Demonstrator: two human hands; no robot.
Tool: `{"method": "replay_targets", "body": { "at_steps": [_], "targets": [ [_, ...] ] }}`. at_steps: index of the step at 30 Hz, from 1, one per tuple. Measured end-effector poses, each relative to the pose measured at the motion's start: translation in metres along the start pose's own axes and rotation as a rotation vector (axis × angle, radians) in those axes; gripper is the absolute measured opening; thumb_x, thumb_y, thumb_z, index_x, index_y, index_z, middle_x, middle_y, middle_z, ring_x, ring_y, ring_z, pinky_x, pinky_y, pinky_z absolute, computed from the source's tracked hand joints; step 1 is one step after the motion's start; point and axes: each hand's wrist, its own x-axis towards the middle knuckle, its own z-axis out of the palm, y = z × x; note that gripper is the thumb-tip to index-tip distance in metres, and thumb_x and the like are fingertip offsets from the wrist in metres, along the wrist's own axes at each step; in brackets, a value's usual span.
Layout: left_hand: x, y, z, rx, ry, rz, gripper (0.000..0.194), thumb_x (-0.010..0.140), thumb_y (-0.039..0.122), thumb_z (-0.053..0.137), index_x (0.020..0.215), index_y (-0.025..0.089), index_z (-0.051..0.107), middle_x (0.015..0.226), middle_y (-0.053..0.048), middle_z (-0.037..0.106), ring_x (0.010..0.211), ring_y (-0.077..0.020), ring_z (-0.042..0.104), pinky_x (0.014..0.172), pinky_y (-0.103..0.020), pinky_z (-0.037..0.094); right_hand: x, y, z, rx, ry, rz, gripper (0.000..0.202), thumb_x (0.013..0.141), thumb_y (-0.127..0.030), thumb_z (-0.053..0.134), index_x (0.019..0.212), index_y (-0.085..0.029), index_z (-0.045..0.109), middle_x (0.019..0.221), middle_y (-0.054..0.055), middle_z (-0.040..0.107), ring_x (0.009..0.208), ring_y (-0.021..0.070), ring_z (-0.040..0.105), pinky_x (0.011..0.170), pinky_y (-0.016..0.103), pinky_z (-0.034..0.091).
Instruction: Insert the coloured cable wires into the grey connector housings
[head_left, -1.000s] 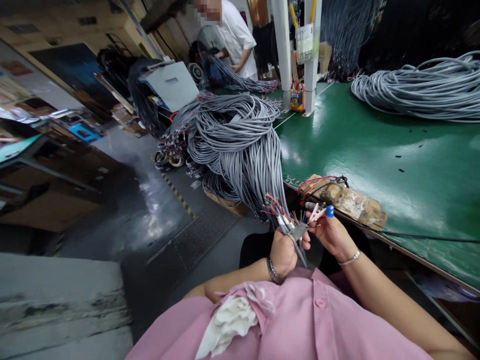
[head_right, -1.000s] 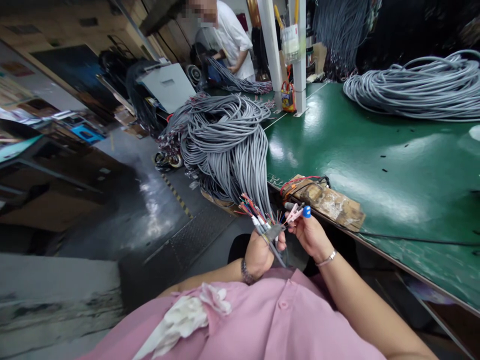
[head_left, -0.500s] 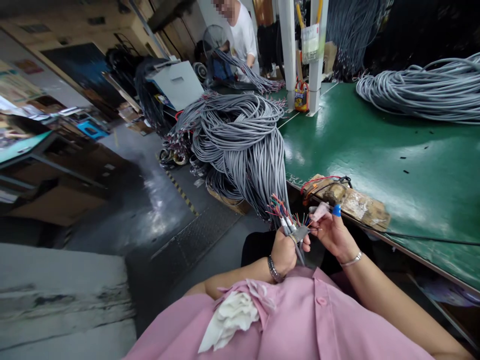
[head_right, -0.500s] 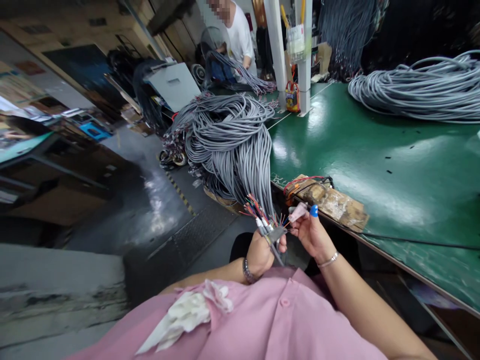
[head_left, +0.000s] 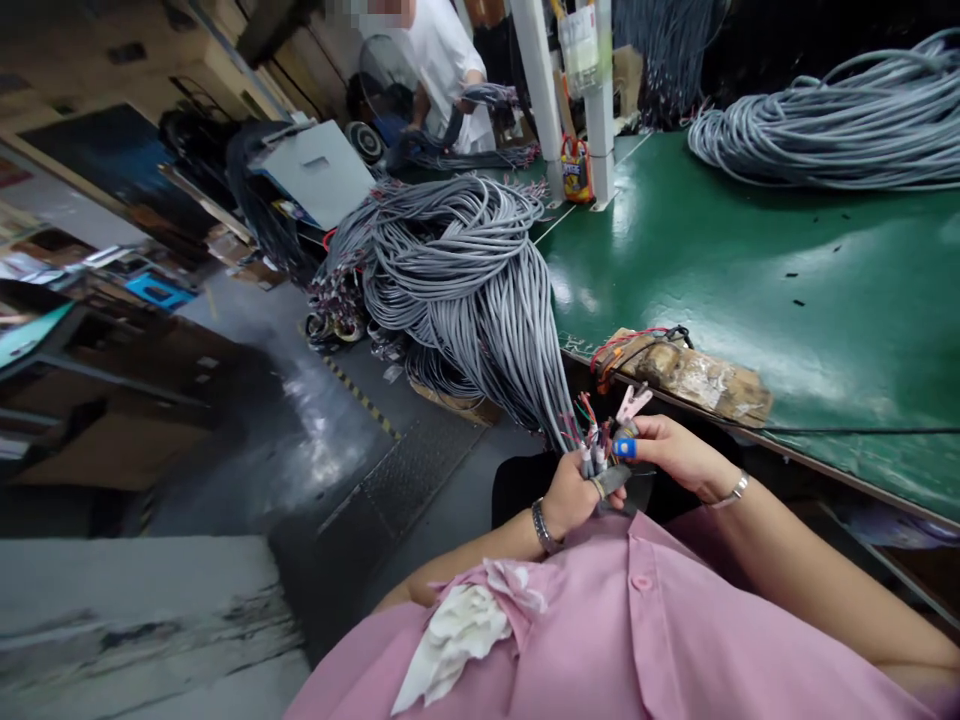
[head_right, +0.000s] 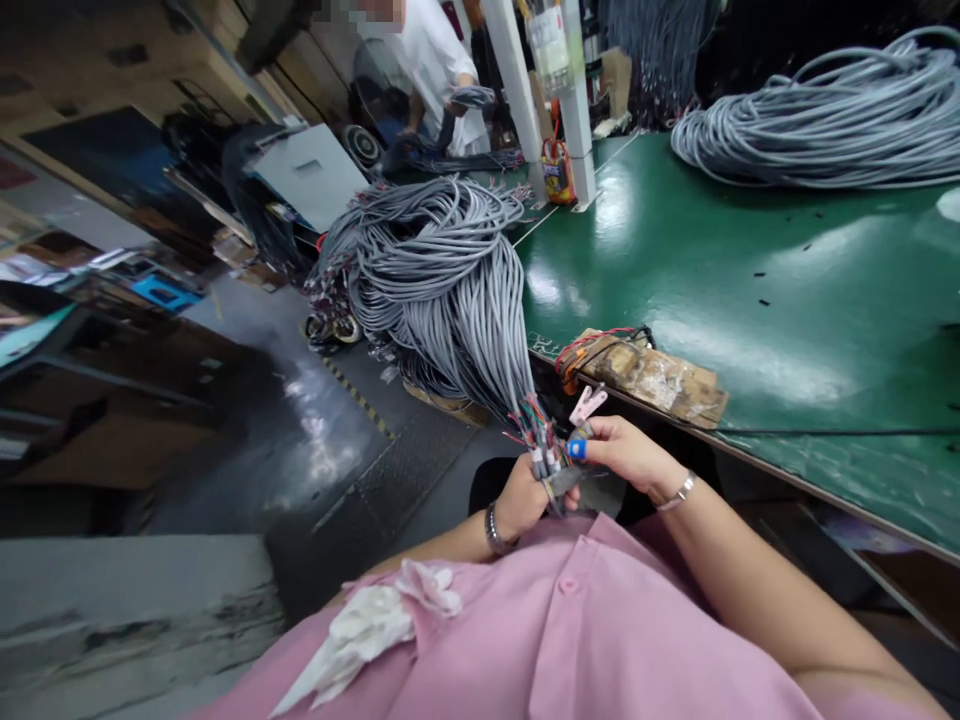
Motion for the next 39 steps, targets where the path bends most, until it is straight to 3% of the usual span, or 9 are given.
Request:
{"method": "replay_targets", "body": {
  "at_steps": [3, 11, 18, 21, 24, 29, 39],
  "targets": [
    [0.001, 0.003, -0.002, 0.063, -0.041, -0.033, 0.034, 0.065, 0.043, 0.074, 0.058, 0.012, 0.061, 0.052, -0.006, 0.062, 0.045, -0.0133, 0.057, 0.046, -0.023, 0.045, -0.002, -0.002, 0.008, 0.034, -0.100, 0.009, 0.021, 0.079, -0.038, 0.066, 0.082, -0.017, 0.064, 0.063, 0.002, 0.068, 0.055, 0.0172, 0.062, 0.057, 0.031, 0.049],
    [0.009, -0.010, -0.003, -0.217, 0.176, 0.017, 0.034, 0.069, 0.043, 0.070, 0.065, 0.011, 0.062, 0.053, -0.005, 0.061, 0.043, -0.0127, 0.055, 0.046, -0.025, 0.046, -0.014, 0.010, -0.006, 0.032, 0.113, -0.102, 0.023, 0.075, -0.032, 0.072, 0.089, -0.016, 0.066, 0.086, 0.005, 0.068, 0.074, 0.0139, 0.061, 0.063, 0.024, 0.047],
    [0.008, -0.012, 0.000, -0.230, 0.146, 0.037, 0.030, 0.071, 0.040, 0.070, 0.067, 0.010, 0.064, 0.055, -0.005, 0.063, 0.046, -0.0133, 0.058, 0.050, -0.026, 0.048, -0.014, 0.016, 0.027, 0.166, 0.143, -0.207, 0.022, 0.080, -0.038, 0.066, 0.081, -0.018, 0.055, 0.062, 0.001, 0.066, 0.055, 0.0148, 0.061, 0.055, 0.028, 0.044],
    [0.005, -0.015, -0.001, -0.190, 0.084, 0.028, 0.030, 0.070, 0.038, 0.070, 0.063, 0.010, 0.063, 0.054, -0.006, 0.063, 0.047, -0.0144, 0.059, 0.051, -0.027, 0.049, -0.005, 0.014, 0.030, 0.141, 0.102, -0.170, 0.025, 0.081, -0.041, 0.063, 0.079, -0.019, 0.051, 0.052, -0.001, 0.063, 0.044, 0.0144, 0.059, 0.047, 0.024, 0.038],
    [0.003, -0.017, -0.002, -0.191, 0.094, 0.032, 0.031, 0.070, 0.039, 0.069, 0.063, 0.010, 0.064, 0.054, -0.006, 0.063, 0.048, -0.0151, 0.060, 0.051, -0.027, 0.049, 0.002, 0.014, 0.029, 0.123, 0.094, -0.130, 0.028, 0.081, -0.043, 0.062, 0.077, -0.019, 0.049, 0.045, -0.002, 0.060, 0.038, 0.0143, 0.057, 0.041, 0.022, 0.030],
    [0.006, -0.016, -0.002, -0.296, 0.171, 0.074, 0.029, 0.072, 0.038, 0.067, 0.067, 0.010, 0.063, 0.052, -0.004, 0.061, 0.045, -0.0132, 0.057, 0.049, -0.026, 0.048, 0.001, 0.010, 0.029, 0.156, 0.110, -0.129, 0.029, 0.079, -0.044, 0.063, 0.074, -0.020, 0.048, 0.050, 0.000, 0.064, 0.043, 0.0153, 0.059, 0.044, 0.024, 0.032],
    [0.010, -0.012, 0.000, -0.366, 0.193, 0.061, 0.030, 0.073, 0.039, 0.066, 0.070, 0.010, 0.062, 0.054, -0.004, 0.061, 0.044, -0.0121, 0.056, 0.045, -0.024, 0.046, -0.005, 0.009, 0.029, 0.241, 0.179, -0.120, 0.024, 0.074, -0.034, 0.069, 0.074, -0.020, 0.050, 0.056, 0.000, 0.064, 0.050, 0.0159, 0.059, 0.052, 0.027, 0.038]
  ]
}}
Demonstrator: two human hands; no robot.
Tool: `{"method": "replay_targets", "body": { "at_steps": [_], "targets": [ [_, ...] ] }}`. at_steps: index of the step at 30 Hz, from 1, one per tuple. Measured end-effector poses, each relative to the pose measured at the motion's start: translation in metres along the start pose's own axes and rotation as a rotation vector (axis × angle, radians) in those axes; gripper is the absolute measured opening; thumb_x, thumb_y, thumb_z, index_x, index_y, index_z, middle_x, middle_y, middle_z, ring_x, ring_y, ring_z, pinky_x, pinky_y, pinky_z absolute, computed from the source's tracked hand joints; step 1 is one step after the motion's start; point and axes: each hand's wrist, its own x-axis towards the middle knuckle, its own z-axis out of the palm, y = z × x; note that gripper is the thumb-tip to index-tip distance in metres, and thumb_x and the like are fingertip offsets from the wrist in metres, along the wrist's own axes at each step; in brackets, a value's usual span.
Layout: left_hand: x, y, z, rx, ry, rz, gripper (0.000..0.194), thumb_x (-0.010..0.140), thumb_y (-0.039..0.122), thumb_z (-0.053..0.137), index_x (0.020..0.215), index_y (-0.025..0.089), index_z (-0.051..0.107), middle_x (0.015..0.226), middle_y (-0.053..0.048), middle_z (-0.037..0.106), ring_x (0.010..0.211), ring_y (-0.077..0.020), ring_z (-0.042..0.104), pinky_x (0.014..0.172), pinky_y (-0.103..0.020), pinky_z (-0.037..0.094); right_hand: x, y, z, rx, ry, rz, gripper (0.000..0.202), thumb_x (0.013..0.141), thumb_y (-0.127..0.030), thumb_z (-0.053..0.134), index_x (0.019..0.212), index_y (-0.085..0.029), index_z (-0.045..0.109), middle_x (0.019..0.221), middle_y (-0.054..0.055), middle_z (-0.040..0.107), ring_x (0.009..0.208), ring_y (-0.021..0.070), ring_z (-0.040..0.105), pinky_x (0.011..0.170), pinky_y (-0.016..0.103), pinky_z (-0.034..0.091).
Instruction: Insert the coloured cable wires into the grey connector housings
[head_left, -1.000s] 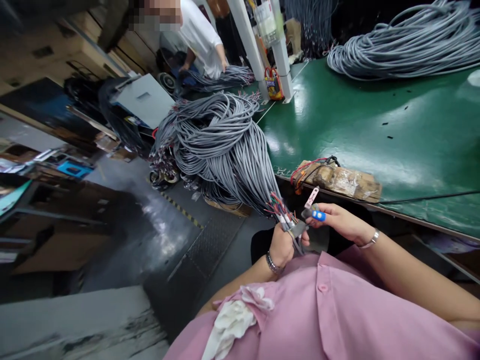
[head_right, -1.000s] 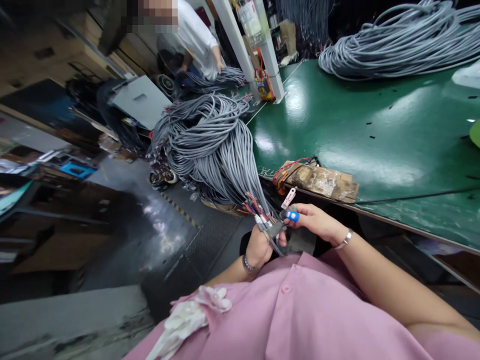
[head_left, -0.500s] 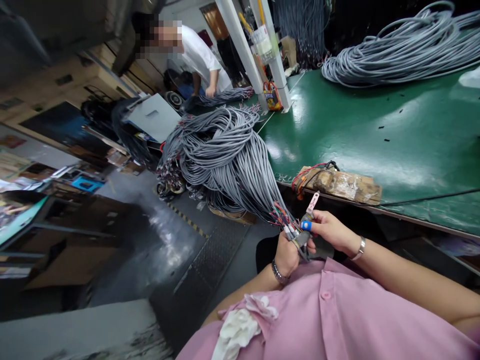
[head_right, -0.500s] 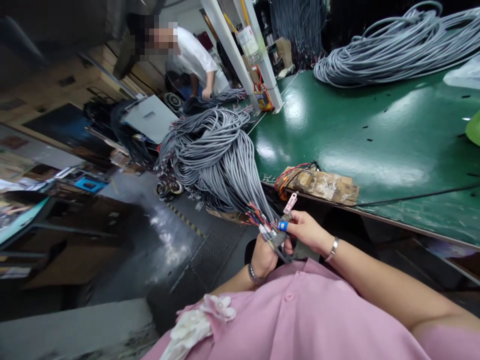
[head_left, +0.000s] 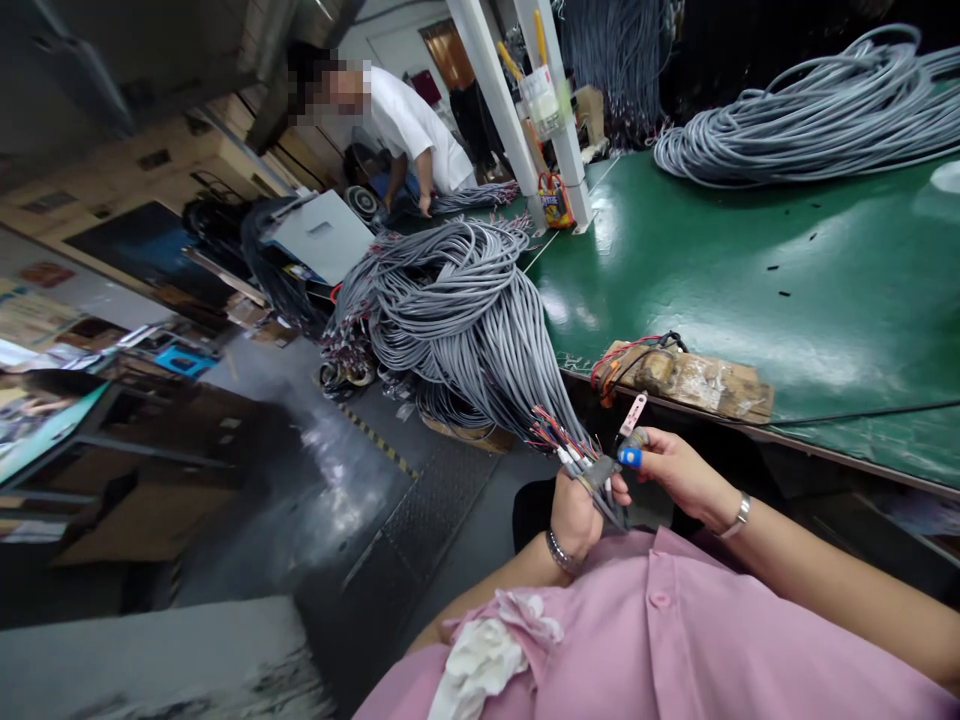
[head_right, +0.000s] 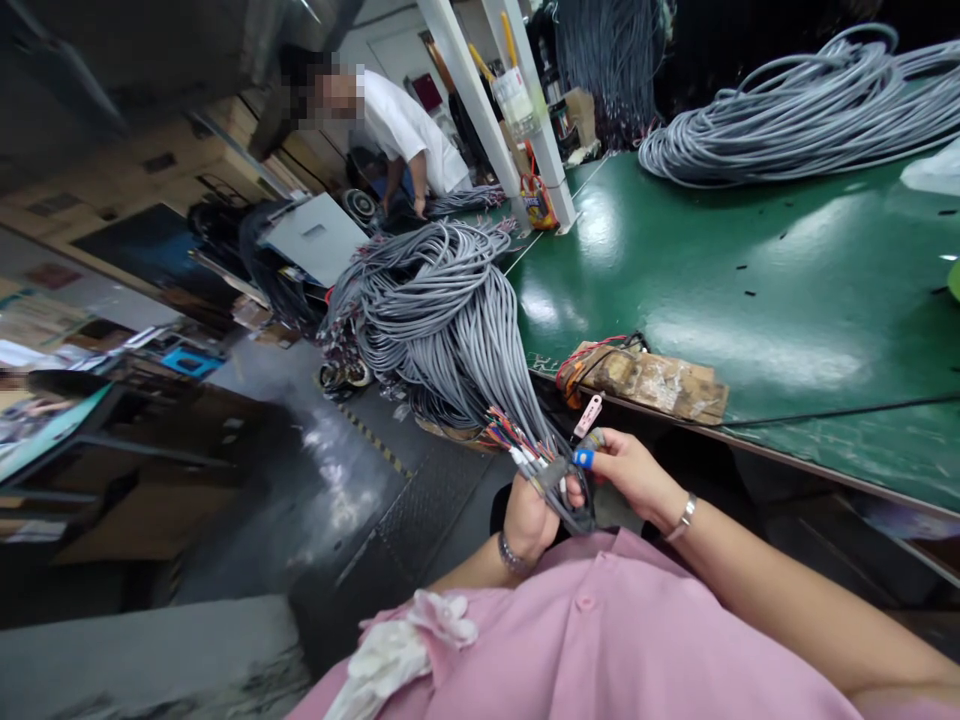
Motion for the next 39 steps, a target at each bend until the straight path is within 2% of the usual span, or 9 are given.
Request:
{"method": "replay_targets", "body": {
  "at_steps": [4, 7, 10, 14, 17, 23, 29, 34, 39],
  "targets": [
    [0.000, 0.000, 0.001, 0.013, -0.025, 0.005, 0.028, 0.073, 0.037, 0.066, 0.069, 0.009, 0.062, 0.052, -0.004, 0.060, 0.043, -0.0116, 0.055, 0.047, -0.024, 0.046, 0.006, 0.004, 0.002, 0.061, 0.026, 0.025, 0.020, 0.075, -0.030, 0.066, 0.071, -0.020, 0.050, 0.048, -0.003, 0.055, 0.044, 0.0147, 0.055, 0.047, 0.026, 0.035],
    [-0.001, 0.000, -0.002, 0.017, -0.008, 0.006, 0.029, 0.071, 0.038, 0.067, 0.068, 0.010, 0.062, 0.051, -0.003, 0.060, 0.042, -0.0116, 0.054, 0.046, -0.024, 0.045, 0.012, 0.009, -0.009, 0.104, 0.197, 0.027, 0.020, 0.071, -0.025, 0.069, 0.066, -0.019, 0.052, 0.049, -0.006, 0.047, 0.043, 0.0090, 0.047, 0.044, 0.023, 0.032],
    [-0.001, 0.003, -0.004, 0.000, 0.004, 0.015, 0.029, 0.071, 0.039, 0.066, 0.066, 0.010, 0.061, 0.050, -0.002, 0.058, 0.040, -0.0117, 0.052, 0.042, -0.024, 0.042, 0.015, 0.011, -0.028, 0.194, 0.351, 0.018, 0.017, 0.073, -0.031, 0.071, 0.072, -0.018, 0.059, 0.059, -0.004, 0.052, 0.049, 0.0075, 0.043, 0.046, 0.020, 0.036],
    [0.000, 0.010, -0.001, -0.010, -0.095, -0.006, 0.026, 0.072, 0.035, 0.064, 0.065, 0.010, 0.061, 0.047, -0.002, 0.057, 0.037, -0.0121, 0.051, 0.041, -0.025, 0.042, 0.015, 0.002, -0.039, 0.247, 0.240, 0.058, 0.038, 0.080, -0.055, 0.058, 0.086, -0.018, 0.065, 0.080, 0.004, 0.063, 0.060, 0.0107, 0.051, 0.053, 0.023, 0.043],
    [0.003, 0.016, 0.006, -0.023, -0.152, -0.035, 0.023, 0.072, 0.032, 0.065, 0.065, 0.010, 0.061, 0.046, -0.001, 0.056, 0.034, -0.0110, 0.048, 0.039, -0.024, 0.039, 0.016, -0.006, -0.034, 0.135, 0.101, 0.008, 0.039, 0.080, -0.055, 0.059, 0.091, -0.018, 0.065, 0.083, 0.005, 0.062, 0.059, 0.0106, 0.048, 0.051, 0.023, 0.039],
    [0.011, 0.020, 0.014, -0.039, -0.196, -0.074, 0.022, 0.071, 0.030, 0.065, 0.062, 0.010, 0.061, 0.043, 0.000, 0.054, 0.032, -0.0096, 0.046, 0.040, -0.023, 0.039, 0.024, 0.003, -0.030, -0.165, 0.380, -0.252, 0.031, 0.080, -0.046, 0.064, 0.069, -0.018, 0.056, 0.055, -0.004, 0.046, 0.049, 0.0084, 0.034, 0.047, 0.023, 0.028],
    [0.016, 0.013, 0.009, -0.029, -0.208, -0.068, 0.023, 0.071, 0.030, 0.064, 0.059, 0.011, 0.060, 0.043, 0.000, 0.053, 0.032, -0.0096, 0.046, 0.041, -0.024, 0.039, 0.027, 0.008, -0.025, -0.201, 0.294, -0.252, 0.039, 0.088, -0.053, 0.047, 0.076, -0.019, 0.060, 0.063, -0.001, 0.052, 0.052, 0.0104, 0.039, 0.050, 0.025, 0.032],
    [0.017, 0.011, 0.004, -0.046, -0.212, -0.063, 0.024, 0.069, 0.032, 0.065, 0.061, 0.011, 0.061, 0.041, 0.000, 0.053, 0.031, -0.0100, 0.046, 0.042, -0.025, 0.041, 0.028, 0.009, -0.026, -0.281, 0.492, -0.358, 0.037, 0.084, -0.053, 0.055, 0.069, -0.019, 0.059, 0.056, -0.002, 0.051, 0.051, 0.0109, 0.040, 0.051, 0.025, 0.032],
    [0.018, 0.012, 0.007, -0.020, -0.238, -0.088, 0.021, 0.068, 0.029, 0.067, 0.061, 0.010, 0.060, 0.042, 0.000, 0.053, 0.030, -0.0101, 0.045, 0.040, -0.025, 0.039, 0.032, 0.005, -0.019, 0.091, 0.275, -0.167, 0.044, 0.082, -0.059, 0.054, 0.082, -0.018, 0.067, 0.069, 0.002, 0.059, 0.058, 0.0121, 0.048, 0.055, 0.025, 0.039]
  ]
}}
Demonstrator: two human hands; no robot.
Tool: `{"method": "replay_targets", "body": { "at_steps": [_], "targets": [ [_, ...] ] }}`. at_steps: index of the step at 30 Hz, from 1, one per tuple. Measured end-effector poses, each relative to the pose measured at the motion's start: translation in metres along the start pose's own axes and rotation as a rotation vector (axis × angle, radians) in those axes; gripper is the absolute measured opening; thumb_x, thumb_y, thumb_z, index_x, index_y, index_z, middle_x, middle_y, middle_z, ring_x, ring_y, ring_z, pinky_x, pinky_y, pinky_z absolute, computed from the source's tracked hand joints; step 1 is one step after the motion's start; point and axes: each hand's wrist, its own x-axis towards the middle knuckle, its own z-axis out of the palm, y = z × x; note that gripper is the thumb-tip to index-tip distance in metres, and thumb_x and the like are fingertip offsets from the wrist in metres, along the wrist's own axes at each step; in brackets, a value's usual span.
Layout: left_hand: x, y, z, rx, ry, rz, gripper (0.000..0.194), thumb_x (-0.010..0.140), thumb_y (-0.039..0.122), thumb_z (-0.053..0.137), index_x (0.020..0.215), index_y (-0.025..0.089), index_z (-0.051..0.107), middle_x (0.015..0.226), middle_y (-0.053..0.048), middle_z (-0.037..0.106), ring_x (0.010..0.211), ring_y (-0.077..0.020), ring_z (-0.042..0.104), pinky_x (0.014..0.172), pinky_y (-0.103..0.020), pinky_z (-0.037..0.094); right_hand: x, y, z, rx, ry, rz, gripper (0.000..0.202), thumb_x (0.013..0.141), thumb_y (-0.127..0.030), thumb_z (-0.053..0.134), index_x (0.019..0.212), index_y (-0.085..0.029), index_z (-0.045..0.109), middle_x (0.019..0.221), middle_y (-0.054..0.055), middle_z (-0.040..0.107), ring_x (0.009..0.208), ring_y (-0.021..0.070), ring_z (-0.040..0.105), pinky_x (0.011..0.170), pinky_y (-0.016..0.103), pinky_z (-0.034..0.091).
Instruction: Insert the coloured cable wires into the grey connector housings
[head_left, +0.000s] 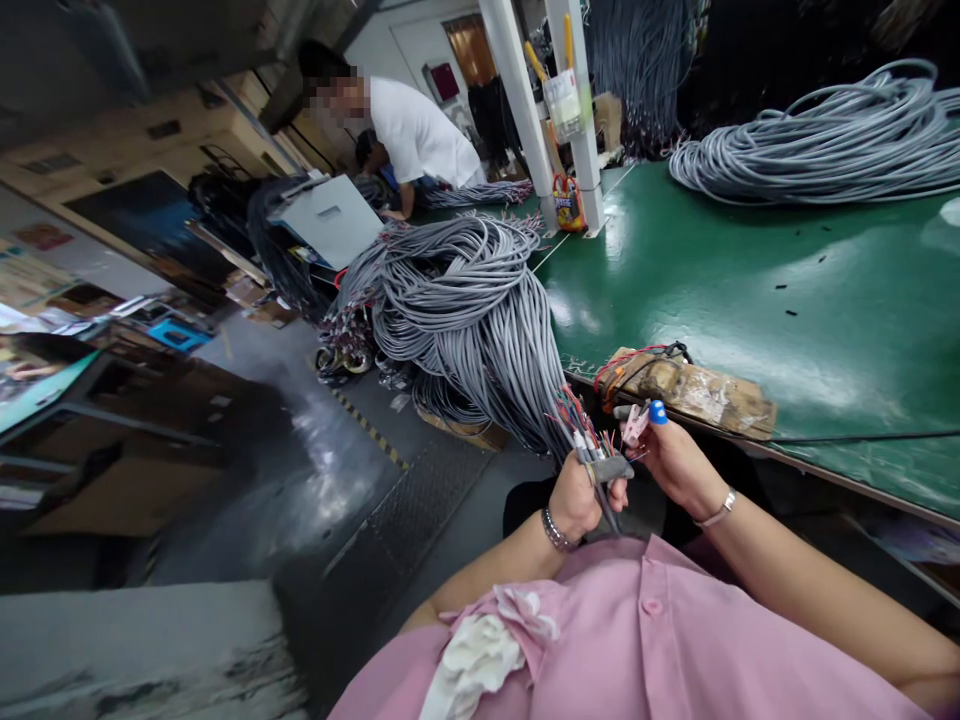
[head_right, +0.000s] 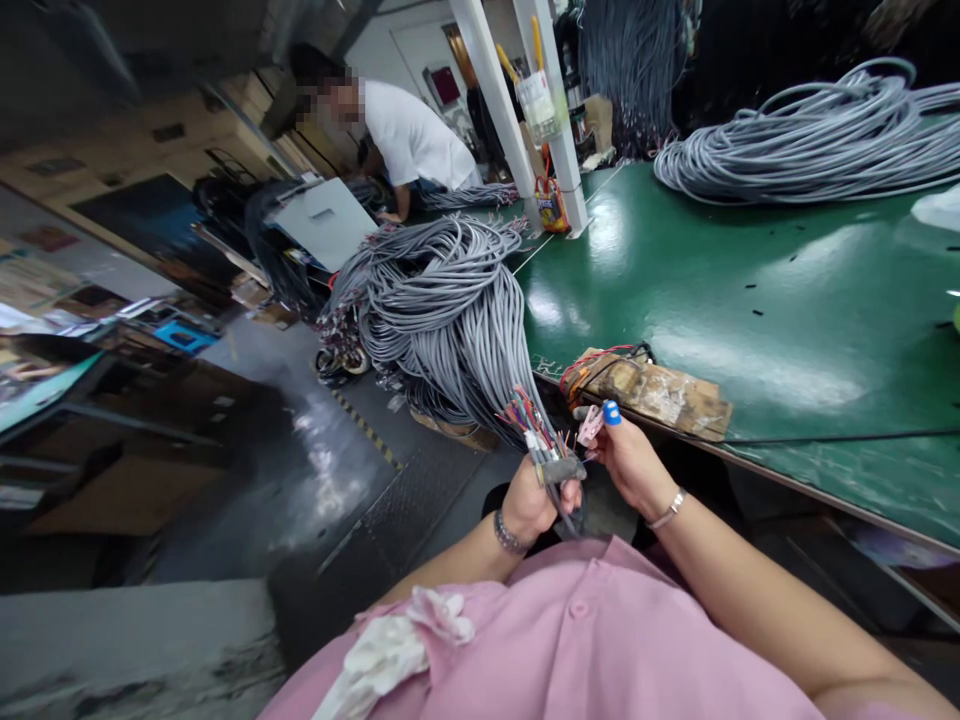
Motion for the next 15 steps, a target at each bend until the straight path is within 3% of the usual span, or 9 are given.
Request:
{"method": "replay_targets", "body": {
  "at_steps": [3, 7, 15],
  "targets": [
    [0.0019, -0.0005, 0.0014, 0.033, 0.001, -0.011, 0.022, 0.069, 0.029, 0.066, 0.059, 0.011, 0.059, 0.041, 0.000, 0.053, 0.030, -0.0102, 0.045, 0.039, -0.025, 0.038, 0.0011, -0.0031, 0.0051, 0.141, 0.020, 0.034, 0.038, 0.076, -0.055, 0.064, 0.081, -0.017, 0.069, 0.070, 0.002, 0.060, 0.059, 0.0114, 0.049, 0.053, 0.024, 0.038],
    [0.0036, -0.0025, 0.0017, 0.091, 0.016, -0.034, 0.024, 0.068, 0.032, 0.066, 0.059, 0.010, 0.059, 0.042, -0.001, 0.053, 0.031, -0.0098, 0.045, 0.038, -0.024, 0.036, 0.0016, -0.0044, 0.0063, 0.166, 0.061, 0.031, 0.035, 0.071, -0.052, 0.071, 0.072, -0.018, 0.067, 0.065, 0.001, 0.060, 0.058, 0.0113, 0.048, 0.052, 0.024, 0.037],
    [-0.0027, -0.0058, -0.0019, 0.113, 0.058, -0.025, 0.024, 0.066, 0.032, 0.067, 0.059, 0.010, 0.060, 0.041, -0.001, 0.053, 0.030, -0.0103, 0.045, 0.039, -0.024, 0.037, -0.0011, -0.0058, 0.0011, 0.202, 0.015, 0.163, 0.041, 0.076, -0.061, 0.060, 0.085, -0.021, 0.067, 0.075, 0.002, 0.063, 0.058, 0.0126, 0.051, 0.053, 0.025, 0.042]
  ]
}}
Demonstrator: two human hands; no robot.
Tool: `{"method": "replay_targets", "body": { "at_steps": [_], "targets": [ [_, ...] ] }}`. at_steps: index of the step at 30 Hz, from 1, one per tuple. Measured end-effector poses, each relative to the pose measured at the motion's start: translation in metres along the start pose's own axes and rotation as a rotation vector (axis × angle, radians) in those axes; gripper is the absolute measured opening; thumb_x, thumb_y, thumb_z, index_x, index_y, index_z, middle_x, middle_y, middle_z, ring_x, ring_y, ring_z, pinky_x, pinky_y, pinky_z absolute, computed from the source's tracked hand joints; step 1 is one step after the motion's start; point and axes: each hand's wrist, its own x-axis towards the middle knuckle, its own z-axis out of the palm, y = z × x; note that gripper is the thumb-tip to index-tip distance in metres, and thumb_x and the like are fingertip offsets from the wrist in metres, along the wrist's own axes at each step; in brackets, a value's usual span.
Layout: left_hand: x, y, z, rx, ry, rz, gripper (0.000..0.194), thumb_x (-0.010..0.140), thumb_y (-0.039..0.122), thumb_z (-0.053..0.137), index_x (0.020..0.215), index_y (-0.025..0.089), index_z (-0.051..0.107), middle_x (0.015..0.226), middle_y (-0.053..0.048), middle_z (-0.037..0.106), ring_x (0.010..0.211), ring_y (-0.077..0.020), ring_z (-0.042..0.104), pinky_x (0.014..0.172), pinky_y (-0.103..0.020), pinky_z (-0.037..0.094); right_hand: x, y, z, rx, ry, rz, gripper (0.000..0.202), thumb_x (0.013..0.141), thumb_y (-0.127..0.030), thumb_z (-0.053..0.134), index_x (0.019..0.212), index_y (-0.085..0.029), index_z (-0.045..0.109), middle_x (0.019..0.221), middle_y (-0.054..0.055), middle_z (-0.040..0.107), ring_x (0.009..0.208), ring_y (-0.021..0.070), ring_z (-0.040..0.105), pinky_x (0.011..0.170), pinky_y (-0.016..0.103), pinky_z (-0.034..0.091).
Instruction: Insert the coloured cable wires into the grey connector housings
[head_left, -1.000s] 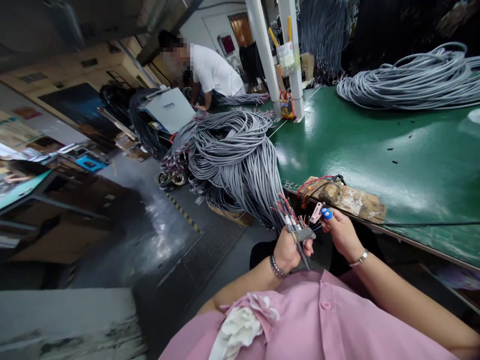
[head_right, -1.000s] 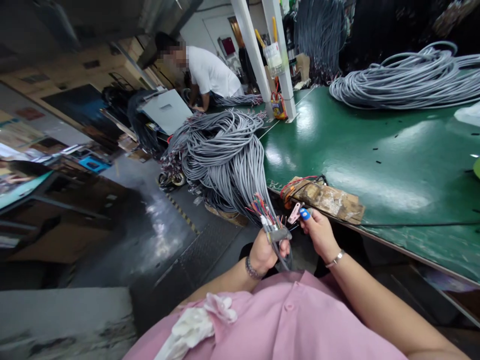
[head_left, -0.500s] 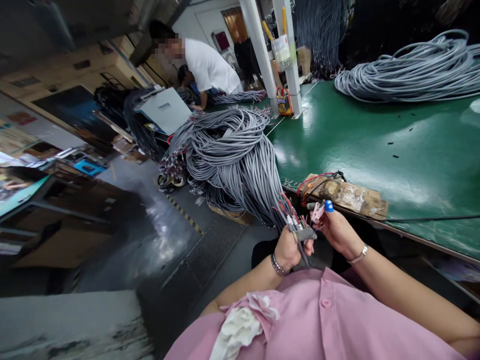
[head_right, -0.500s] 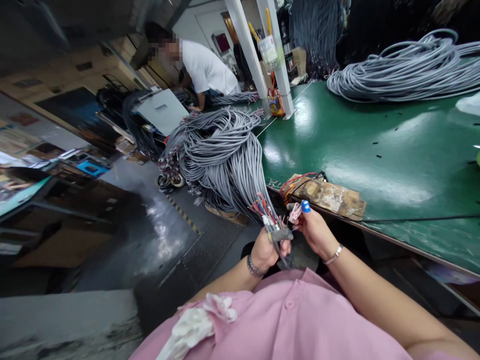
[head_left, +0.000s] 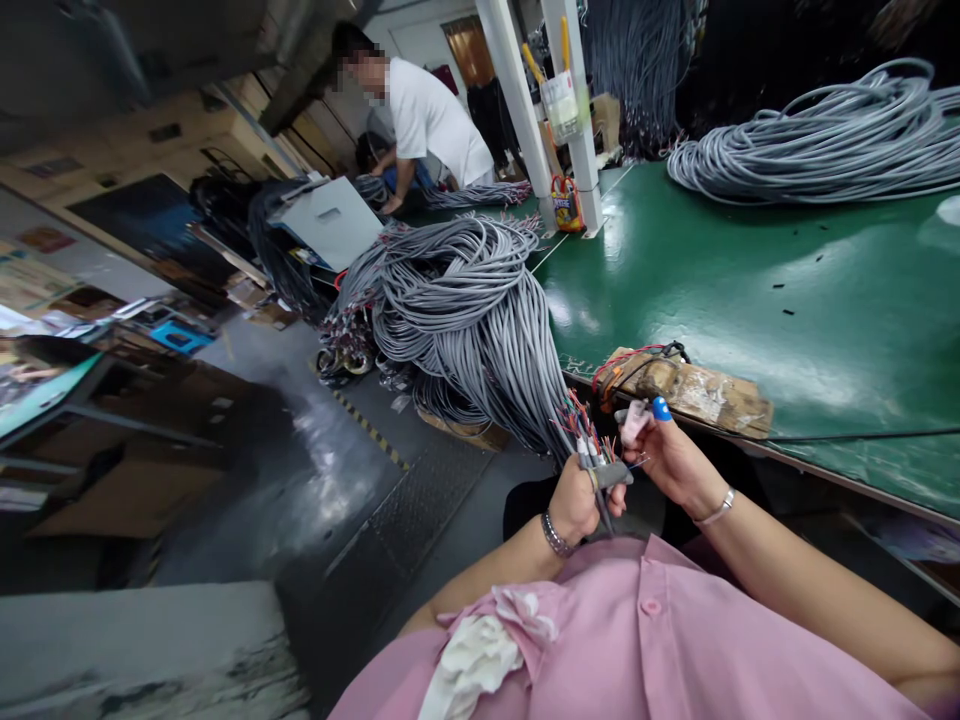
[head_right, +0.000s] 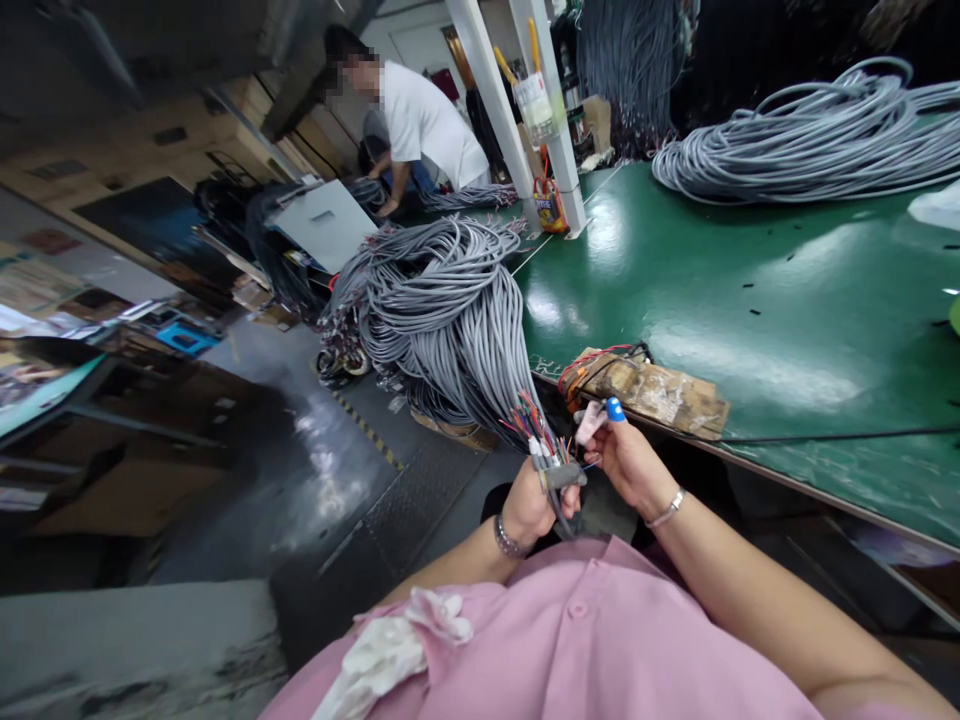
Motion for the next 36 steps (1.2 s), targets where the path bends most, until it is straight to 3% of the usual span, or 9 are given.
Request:
{"method": "replay_targets", "body": {
  "at_steps": [7, 13, 19, 22, 25, 30, 36],
  "targets": [
    [-0.010, 0.003, -0.003, -0.053, -0.029, 0.051, 0.026, 0.067, 0.032, 0.068, 0.055, 0.011, 0.058, 0.040, -0.001, 0.052, 0.030, -0.0104, 0.045, 0.040, -0.025, 0.038, -0.005, -0.006, 0.000, -0.090, -0.087, 0.010, 0.034, 0.078, -0.052, 0.063, 0.083, -0.018, 0.066, 0.073, 0.002, 0.060, 0.059, 0.0105, 0.049, 0.054, 0.023, 0.041],
    [-0.004, 0.010, 0.002, -0.077, -0.032, 0.027, 0.029, 0.066, 0.036, 0.069, 0.057, 0.012, 0.057, 0.040, 0.000, 0.052, 0.031, -0.0096, 0.045, 0.043, -0.026, 0.040, -0.006, -0.006, 0.000, -0.186, -0.006, -0.068, 0.032, 0.078, -0.051, 0.064, 0.079, -0.019, 0.064, 0.068, 0.000, 0.056, 0.054, 0.0095, 0.043, 0.049, 0.022, 0.036],
    [0.003, 0.015, 0.005, -0.097, -0.083, 0.008, 0.026, 0.065, 0.034, 0.068, 0.057, 0.013, 0.056, 0.040, 0.001, 0.051, 0.031, -0.0091, 0.044, 0.043, -0.026, 0.040, -0.002, 0.000, -0.006, -0.357, 0.143, -0.315, 0.037, 0.078, -0.056, 0.062, 0.068, -0.020, 0.060, 0.058, -0.001, 0.052, 0.051, 0.0103, 0.039, 0.049, 0.025, 0.033],
    [0.007, 0.012, 0.004, -0.084, -0.080, -0.011, 0.025, 0.065, 0.033, 0.067, 0.057, 0.012, 0.057, 0.041, 0.000, 0.051, 0.031, -0.0093, 0.045, 0.043, -0.026, 0.040, 0.001, 0.002, -0.004, -0.272, 0.038, -0.181, 0.046, 0.077, -0.065, 0.055, 0.075, -0.020, 0.064, 0.064, 0.002, 0.058, 0.054, 0.0120, 0.045, 0.051, 0.026, 0.038],
    [0.010, 0.008, 0.001, -0.075, -0.073, -0.020, 0.023, 0.066, 0.032, 0.067, 0.059, 0.011, 0.059, 0.041, 0.000, 0.052, 0.031, -0.0095, 0.045, 0.042, -0.025, 0.039, 0.004, 0.001, 0.000, -0.129, -0.011, -0.078, 0.048, 0.073, -0.065, 0.060, 0.081, -0.019, 0.068, 0.070, 0.003, 0.061, 0.057, 0.0122, 0.050, 0.052, 0.025, 0.040],
    [0.012, 0.003, -0.002, -0.039, -0.065, -0.033, 0.023, 0.067, 0.032, 0.065, 0.060, 0.010, 0.061, 0.041, -0.001, 0.052, 0.031, -0.0096, 0.045, 0.041, -0.025, 0.039, 0.007, 0.000, 0.005, -0.035, 0.059, -0.118, 0.038, 0.068, -0.056, 0.071, 0.072, -0.018, 0.066, 0.067, 0.001, 0.060, 0.058, 0.0116, 0.050, 0.054, 0.024, 0.041],
    [0.010, 0.003, -0.002, 0.001, -0.044, -0.054, 0.026, 0.065, 0.035, 0.067, 0.060, 0.011, 0.059, 0.042, -0.001, 0.053, 0.031, -0.0095, 0.045, 0.042, -0.025, 0.040, 0.004, 0.001, 0.005, -0.073, 0.058, -0.086, 0.046, 0.068, -0.064, 0.066, 0.071, -0.018, 0.063, 0.065, 0.003, 0.059, 0.057, 0.0135, 0.050, 0.051, 0.026, 0.040]
  ]
}}
